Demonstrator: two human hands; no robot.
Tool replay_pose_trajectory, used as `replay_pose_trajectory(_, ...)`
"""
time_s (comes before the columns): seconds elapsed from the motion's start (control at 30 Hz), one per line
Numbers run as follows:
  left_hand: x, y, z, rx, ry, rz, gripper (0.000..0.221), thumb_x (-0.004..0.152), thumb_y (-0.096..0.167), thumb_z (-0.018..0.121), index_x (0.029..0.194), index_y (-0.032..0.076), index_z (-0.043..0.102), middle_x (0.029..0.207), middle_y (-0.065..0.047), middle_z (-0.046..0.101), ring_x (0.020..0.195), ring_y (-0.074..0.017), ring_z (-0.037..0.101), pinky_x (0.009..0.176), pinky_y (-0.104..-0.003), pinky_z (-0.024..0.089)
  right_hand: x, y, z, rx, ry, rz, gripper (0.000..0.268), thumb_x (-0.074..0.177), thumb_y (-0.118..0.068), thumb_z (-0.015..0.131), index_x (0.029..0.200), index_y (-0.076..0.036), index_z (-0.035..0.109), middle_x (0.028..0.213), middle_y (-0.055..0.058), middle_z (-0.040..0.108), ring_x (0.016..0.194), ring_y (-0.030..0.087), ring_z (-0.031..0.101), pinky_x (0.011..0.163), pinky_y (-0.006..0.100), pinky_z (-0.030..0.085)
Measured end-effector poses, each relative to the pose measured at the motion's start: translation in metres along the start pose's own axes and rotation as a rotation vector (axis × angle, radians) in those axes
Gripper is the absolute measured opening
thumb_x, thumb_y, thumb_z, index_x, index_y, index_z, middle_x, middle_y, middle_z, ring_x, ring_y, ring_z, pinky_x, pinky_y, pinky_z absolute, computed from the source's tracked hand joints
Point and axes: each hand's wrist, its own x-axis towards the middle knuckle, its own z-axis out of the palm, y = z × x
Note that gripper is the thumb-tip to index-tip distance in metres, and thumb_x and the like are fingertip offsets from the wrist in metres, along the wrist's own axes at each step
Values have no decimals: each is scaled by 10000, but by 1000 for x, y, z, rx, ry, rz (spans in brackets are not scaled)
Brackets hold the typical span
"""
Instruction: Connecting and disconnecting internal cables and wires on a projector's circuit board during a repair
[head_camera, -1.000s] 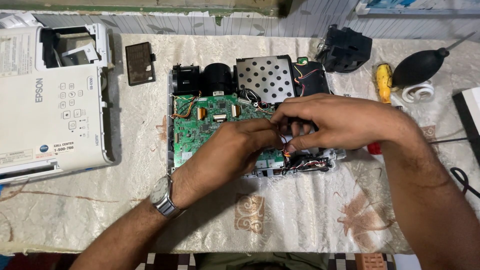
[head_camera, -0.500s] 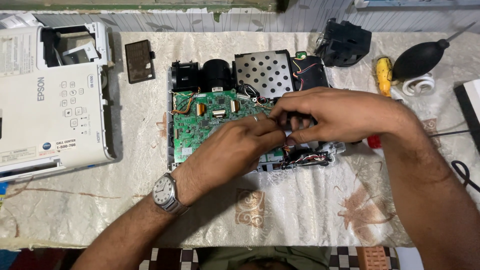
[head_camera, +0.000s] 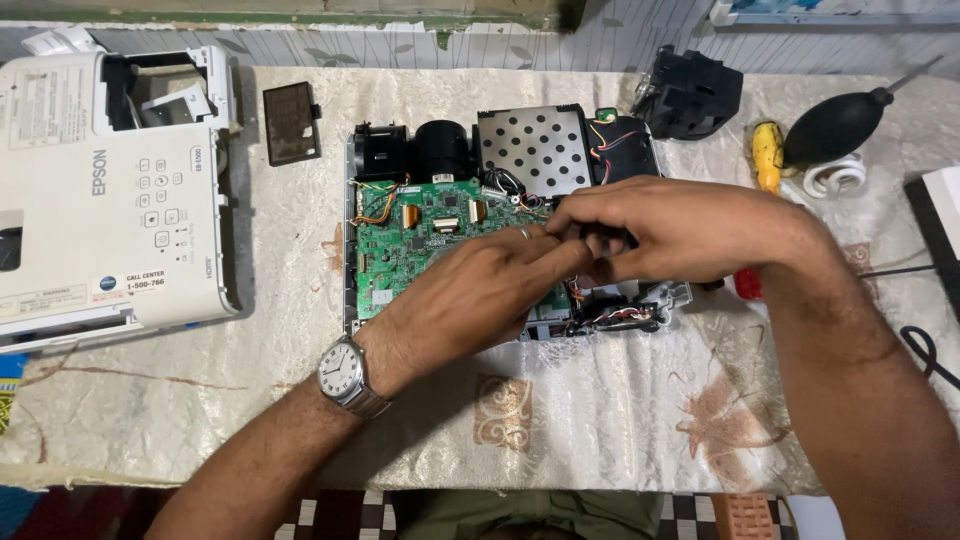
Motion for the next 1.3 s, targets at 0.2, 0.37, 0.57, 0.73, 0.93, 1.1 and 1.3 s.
replay_pose_trajectory(0.2,-13,0,-38,-254,79,-60,305,894,-128,583,1154,26,544,883,-89,631,760,-233,638,668,-375,567,-13,-30,-12,56,-26,223,490,875,-384,680,1361,-346,635,1176,-117,756,942,69,719,806,275,611)
replay_pose_trajectory(0.37,-8,3,-31,-193,126,-5,89,960,23,580,1044,9,608,956,-125,626,822,-278,627,744,-427,559,-7,-32,-9,54,8,238,372,871,-345,718,1241,-316,703,1095,-101,784,931,65,740,840,268,619)
replay_pose_trajectory(0.57,-14,-4,-11,-126,47,2,179,1014,144,606,882,29,645,874,-105,585,738,-310,593,707,-467,519,7,-27,8,163,49,185,139,861,-233,781,999,-235,763,916,-61,820,804,77,758,767,256,636)
replay_pose_trajectory(0.73,-14,-6,-20,-167,45,50,194,1015,156,598,913,5,668,930,-128,580,793,-328,575,740,-466,480,3,-42,9,158,52,292,113,891,-214,756,1002,-210,735,994,-33,810,890,97,780,819,275,648)
replay_pose_trajectory(0.93,-17,-1,-41,-45,-42,19,228,952,181,649,1155,118,732,985,-100,609,754,-328,568,654,-482,454,-2,-23,0,161,43,143,170,917,-299,716,1073,-237,733,977,-40,818,812,81,810,708,200,692)
replay_pose_trajectory(1.1,-29,-16,-59,-71,153,-51,217,973,161,653,1128,29,728,1019,-116,673,883,-223,651,715,-361,591,-4,-23,-17,178,207,261,219,840,-374,781,1016,-244,802,892,-84,837,778,61,728,707,255,563)
replay_pose_trajectory(1.3,-56,-35,-111,-51,170,-522,279,966,225,696,1204,82,725,1047,-70,667,919,-199,645,793,-364,558,16,-40,4,262,43,450,114,891,-252,803,993,-203,782,830,-25,777,640,106,605,605,257,492)
